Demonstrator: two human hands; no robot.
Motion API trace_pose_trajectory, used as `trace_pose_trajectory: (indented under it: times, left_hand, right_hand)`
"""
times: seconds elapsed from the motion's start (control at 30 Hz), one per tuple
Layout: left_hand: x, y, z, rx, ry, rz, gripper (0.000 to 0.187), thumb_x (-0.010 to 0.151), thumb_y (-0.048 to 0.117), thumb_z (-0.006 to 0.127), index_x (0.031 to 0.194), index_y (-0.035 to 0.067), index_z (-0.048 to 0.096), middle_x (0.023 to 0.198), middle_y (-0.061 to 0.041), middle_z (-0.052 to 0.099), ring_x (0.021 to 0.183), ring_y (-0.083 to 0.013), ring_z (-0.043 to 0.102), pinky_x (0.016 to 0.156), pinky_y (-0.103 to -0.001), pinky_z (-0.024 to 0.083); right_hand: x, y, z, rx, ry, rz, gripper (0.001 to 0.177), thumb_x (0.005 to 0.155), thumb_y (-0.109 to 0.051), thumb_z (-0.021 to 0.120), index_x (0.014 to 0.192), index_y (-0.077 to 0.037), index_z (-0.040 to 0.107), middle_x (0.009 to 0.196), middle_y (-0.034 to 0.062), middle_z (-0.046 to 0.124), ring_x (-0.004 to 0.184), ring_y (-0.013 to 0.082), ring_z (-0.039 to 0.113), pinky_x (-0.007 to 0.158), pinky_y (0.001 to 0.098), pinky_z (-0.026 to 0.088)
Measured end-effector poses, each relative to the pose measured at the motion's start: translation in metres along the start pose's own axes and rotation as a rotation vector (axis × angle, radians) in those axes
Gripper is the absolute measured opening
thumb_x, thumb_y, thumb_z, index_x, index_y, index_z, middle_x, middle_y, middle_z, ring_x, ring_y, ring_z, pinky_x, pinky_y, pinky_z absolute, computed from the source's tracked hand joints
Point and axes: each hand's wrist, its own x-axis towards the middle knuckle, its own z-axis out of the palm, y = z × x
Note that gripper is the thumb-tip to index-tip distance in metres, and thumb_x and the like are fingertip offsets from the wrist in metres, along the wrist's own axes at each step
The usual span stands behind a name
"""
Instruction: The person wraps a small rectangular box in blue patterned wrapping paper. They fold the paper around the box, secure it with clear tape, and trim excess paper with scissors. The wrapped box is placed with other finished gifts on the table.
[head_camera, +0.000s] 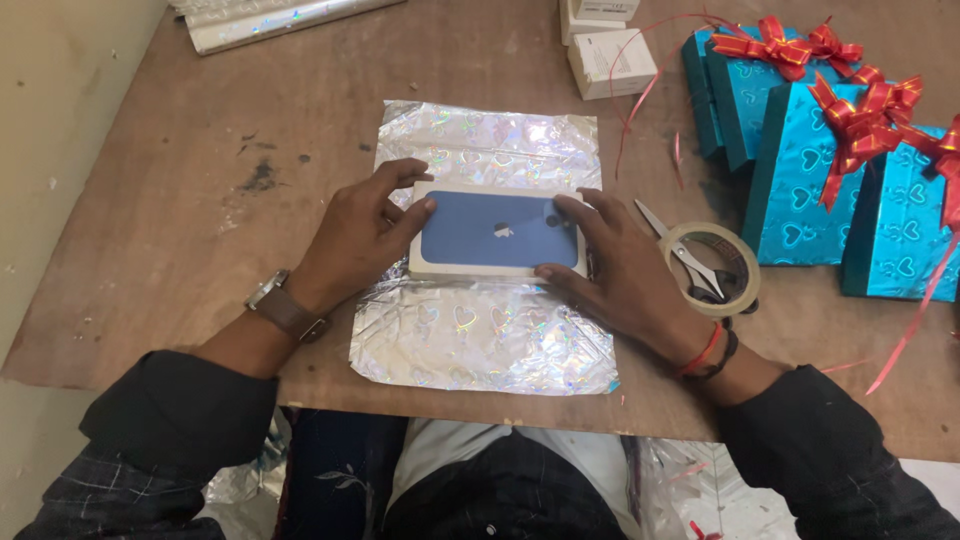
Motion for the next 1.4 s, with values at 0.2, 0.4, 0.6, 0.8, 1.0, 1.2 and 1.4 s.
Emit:
trace_pose_trajectory:
  times: [0.2, 0.4, 0.6, 0.8, 1.0, 1.2, 1.4]
  left_hand:
    - [0.000, -0.001, -0.005, 0.157, -0.033, 0.073, 0.067, 0.088, 0.041, 0.076, 0.140, 0.004, 0.055, 0.131, -0.017, 0.068, 0.103, -0.0341, 0.066, 0.091, -0.043, 0.052]
    - [-0.005, -0.006, -0.004, 0.192, -0.165, 0.428, 0.101, 0.073, 0.050, 0.089, 0.147, -0.001, 0.044, 0.149, -0.028, 0.048, 0.140, -0.0442, 0.044, 0.115, -0.050, 0.034]
    - [-0.004, -0.008, -0.002, 0.162, -0.189, 0.387, 0.095, 0.073, 0.047, 0.089, 0.145, 0.001, 0.047, 0.147, -0.024, 0.053, 0.138, -0.0408, 0.049, 0.115, -0.048, 0.039]
    - [-0.004, -0.013, -0.002, 0.190, -0.176, 0.442, 0.089, 0.073, 0.046, 0.090, 0.141, 0.001, 0.052, 0.147, -0.023, 0.053, 0.139, -0.0416, 0.049, 0.115, -0.049, 0.040]
    - [-0.004, -0.012, -0.003, 0.207, -0.175, 0.447, 0.086, 0.073, 0.046, 0.090, 0.138, 0.003, 0.054, 0.146, -0.023, 0.053, 0.137, -0.0420, 0.050, 0.114, -0.049, 0.041]
    - [-0.004, -0.010, -0.002, 0.212, -0.167, 0.450, 0.085, 0.074, 0.047, 0.089, 0.138, 0.003, 0.055, 0.147, -0.023, 0.052, 0.137, -0.0420, 0.050, 0.113, -0.049, 0.041]
    - [-0.006, -0.010, -0.003, 0.207, -0.167, 0.439, 0.084, 0.075, 0.049, 0.088, 0.138, 0.004, 0.056, 0.149, -0.023, 0.050, 0.139, -0.0423, 0.048, 0.115, -0.050, 0.039]
  right_hand:
    - [0.001, -0.005, 0.000, -0.035, 0.025, -0.011, 0.069, 0.086, -0.040, 0.079, 0.139, -0.002, 0.057, 0.133, 0.0269, 0.056, 0.121, 0.0426, 0.058, 0.100, 0.0486, 0.048]
    - [0.001, -0.007, 0.000, -0.053, 0.025, -0.004, 0.067, 0.085, -0.040, 0.080, 0.136, -0.003, 0.059, 0.128, 0.0227, 0.058, 0.119, 0.0402, 0.058, 0.099, 0.0485, 0.048]
    - [0.000, -0.011, -0.003, 0.002, 0.152, -0.059, 0.072, 0.076, -0.032, 0.090, 0.135, -0.004, 0.059, 0.143, 0.0303, 0.042, 0.113, 0.0370, 0.059, 0.094, 0.0449, 0.051]
    - [-0.011, -0.020, -0.021, -0.048, -0.008, -0.460, 0.036, 0.082, -0.029, 0.092, 0.107, -0.012, 0.072, 0.110, 0.0054, 0.066, 0.100, 0.0231, 0.063, 0.081, 0.0411, 0.049]
    - [-0.014, -0.038, -0.007, 0.134, -0.290, -0.574, 0.039, 0.079, -0.038, 0.084, 0.104, -0.010, 0.073, 0.104, 0.0056, 0.068, 0.098, 0.0256, 0.065, 0.083, 0.0396, 0.050]
    - [-0.017, -0.036, -0.003, 0.131, -0.319, -0.582, 0.020, 0.090, -0.027, 0.076, 0.103, -0.011, 0.073, 0.105, 0.0040, 0.068, 0.098, 0.0226, 0.067, 0.083, 0.0373, 0.051]
    - [-0.019, -0.033, 0.003, 0.076, -0.283, -0.624, 0.017, 0.090, -0.019, 0.072, 0.106, -0.012, 0.074, 0.107, 0.0034, 0.068, 0.101, 0.0228, 0.067, 0.086, 0.0370, 0.053]
